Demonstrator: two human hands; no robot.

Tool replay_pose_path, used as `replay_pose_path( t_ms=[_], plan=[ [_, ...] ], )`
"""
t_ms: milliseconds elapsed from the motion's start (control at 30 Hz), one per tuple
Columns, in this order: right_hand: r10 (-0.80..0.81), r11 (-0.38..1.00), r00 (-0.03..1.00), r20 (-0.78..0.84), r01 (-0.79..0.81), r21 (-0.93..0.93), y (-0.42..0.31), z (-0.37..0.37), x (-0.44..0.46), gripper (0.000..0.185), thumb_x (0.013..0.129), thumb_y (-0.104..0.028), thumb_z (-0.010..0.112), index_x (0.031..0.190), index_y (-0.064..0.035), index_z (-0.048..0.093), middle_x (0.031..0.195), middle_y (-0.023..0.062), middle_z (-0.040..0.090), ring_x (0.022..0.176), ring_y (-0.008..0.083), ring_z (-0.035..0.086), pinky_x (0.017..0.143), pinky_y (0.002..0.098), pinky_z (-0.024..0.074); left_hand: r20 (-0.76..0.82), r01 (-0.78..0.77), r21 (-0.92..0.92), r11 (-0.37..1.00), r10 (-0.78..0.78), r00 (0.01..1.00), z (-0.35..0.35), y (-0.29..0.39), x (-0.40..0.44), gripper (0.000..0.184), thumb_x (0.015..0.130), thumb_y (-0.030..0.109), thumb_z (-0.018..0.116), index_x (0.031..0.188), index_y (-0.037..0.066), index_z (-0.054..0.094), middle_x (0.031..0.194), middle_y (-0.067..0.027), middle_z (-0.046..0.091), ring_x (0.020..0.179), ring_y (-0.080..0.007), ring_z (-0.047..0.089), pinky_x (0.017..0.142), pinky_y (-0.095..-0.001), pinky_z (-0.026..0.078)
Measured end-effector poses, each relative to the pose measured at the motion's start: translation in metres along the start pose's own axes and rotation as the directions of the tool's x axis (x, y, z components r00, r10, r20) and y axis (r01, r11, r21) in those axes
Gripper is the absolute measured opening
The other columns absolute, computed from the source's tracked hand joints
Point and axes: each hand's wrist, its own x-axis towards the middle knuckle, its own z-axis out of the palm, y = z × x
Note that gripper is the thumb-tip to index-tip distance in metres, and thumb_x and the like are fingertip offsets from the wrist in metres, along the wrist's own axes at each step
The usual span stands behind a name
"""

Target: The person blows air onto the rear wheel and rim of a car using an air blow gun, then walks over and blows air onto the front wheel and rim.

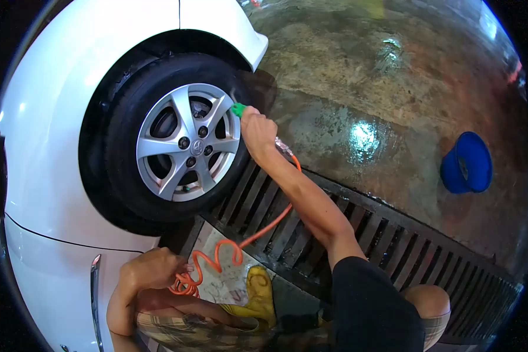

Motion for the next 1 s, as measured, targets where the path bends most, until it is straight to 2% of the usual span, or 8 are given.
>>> replay_pose_path(
  t_ms=[133, 233, 300, 433, 533, 633, 733, 1000],
  plan=[
    [0.06, 0.993, 0.981, 0.183, -0.039, -0.115, -0.001, -0.005, 0.001, 0.012, 0.092, -0.012, 0.048, 0.087, -0.0024, 0.054, 0.072, 0.0194, 0.069, 0.065, 0.0308, 0.071, 0.054, 0.0417, 0.0569, 0.018, 0.014, -0.002, 1.0, -0.014, 1.0, -0.004, 0.001, 0.001, 0.022, 0.089, 0.023, 0.062, 0.088, 0.001, 0.068, 0.076, -0.0228, 0.066, 0.076, -0.0406, 0.066, 0.072, -0.0466, 0.052],
    [0.02, 0.999, 1.0, 0.005, -0.02, 0.032, 0.006, -0.01, 0.01, 0.014, 0.093, -0.012, 0.048, 0.091, -0.001, 0.056, 0.074, 0.0185, 0.07, 0.068, 0.0298, 0.072, 0.056, 0.041, 0.0575, -0.037, -0.007, -0.01, 1.0, 0.007, 0.999, 0.001, -0.002, 0.0, 0.023, 0.09, 0.023, 0.06, 0.086, 0.002, 0.068, 0.075, -0.0231, 0.066, 0.075, -0.0403, 0.066, 0.071, -0.0467, 0.052],
    [-0.001, 0.991, 0.963, 0.27, 0.038, -0.131, 0.007, -0.006, 0.006, 0.027, 0.091, -0.016, 0.056, 0.103, 0.0074, 0.058, 0.077, 0.0139, 0.071, 0.067, 0.0256, 0.073, 0.048, 0.0424, 0.0565, -0.013, 0.007, -0.013, 1.0, -0.007, 1.0, -0.001, -0.003, 0.002, 0.023, 0.091, 0.023, 0.06, 0.086, 0.002, 0.068, 0.075, -0.0233, 0.066, 0.075, -0.0405, 0.066, 0.071, -0.0471, 0.052],
    [0.016, 1.0, 0.996, 0.087, -0.018, 0.02, 0.011, 0.003, 0.01, 0.029, 0.092, -0.017, 0.056, 0.107, 0.0073, 0.059, 0.081, 0.0139, 0.072, 0.069, 0.0262, 0.073, 0.047, 0.0453, 0.0557, -0.036, -0.007, -0.006, 1.0, 0.006, 0.999, -0.001, 0.0, 0.003, 0.023, 0.091, 0.023, 0.059, 0.086, 0.002, 0.067, 0.076, -0.0234, 0.066, 0.075, -0.0406, 0.065, 0.07, -0.0473, 0.051],
    [-0.008, 0.996, 0.946, 0.325, 0.036, -0.08, 0.013, -0.003, 0.002, 0.026, 0.092, -0.015, 0.054, 0.107, 0.0049, 0.06, 0.081, 0.0141, 0.073, 0.072, 0.0269, 0.073, 0.053, 0.0403, 0.058, 0.001, 0.0, -0.019, 1.0, 0.0, 1.0, -0.005, 0.001, 0.004, 0.022, 0.09, 0.022, 0.06, 0.088, 0.002, 0.067, 0.076, -0.0235, 0.066, 0.076, -0.0408, 0.065, 0.07, -0.0474, 0.051],
    [-0.008, 1.0, 0.988, 0.152, 0.004, 0.029, 0.01, -0.009, -0.004, 0.02, 0.092, -0.014, 0.052, 0.102, 0.0017, 0.061, 0.082, 0.0156, 0.072, 0.076, 0.0279, 0.074, 0.059, 0.0399, 0.0588, -0.039, -0.004, -0.019, 1.0, 0.003, 0.999, 0.001, -0.002, 0.002, 0.022, 0.091, 0.023, 0.06, 0.087, 0.002, 0.067, 0.075, -0.0233, 0.066, 0.075, -0.0405, 0.065, 0.068, -0.0471, 0.051],
    [-0.006, 1.0, 0.931, 0.365, 0.013, -0.018, 0.017, 0.005, -0.014, 0.016, 0.092, -0.013, 0.05, 0.092, -0.0018, 0.061, 0.083, 0.0177, 0.072, 0.079, 0.0287, 0.073, 0.063, 0.043, 0.0585, -0.025, -0.028, -0.035, 0.999, 0.027, 0.999, -0.001, -0.002, 0.002, 0.022, 0.091, 0.023, 0.06, 0.087, 0.002, 0.067, 0.074, -0.0234, 0.065, 0.075, -0.041, 0.065, 0.068, -0.0473, 0.051],
    [-0.07, 0.995, 0.954, 0.292, 0.047, 0.086, 0.025, 0.027, -0.032, 0.018, 0.089, -0.012, 0.05, 0.092, 0.0001, 0.062, 0.084, 0.0189, 0.071, 0.076, 0.0348, 0.072, 0.066, 0.0449, 0.0576, -0.039, -0.033, -0.019, 0.999, 0.032, 0.999, -0.002, -0.003, 0.003, 0.019, 0.087, 0.02, 0.062, 0.089, 0.002, 0.068, 0.073, -0.0234, 0.065, 0.073, -0.041, 0.065, 0.068, -0.047, 0.052]
  ],
)
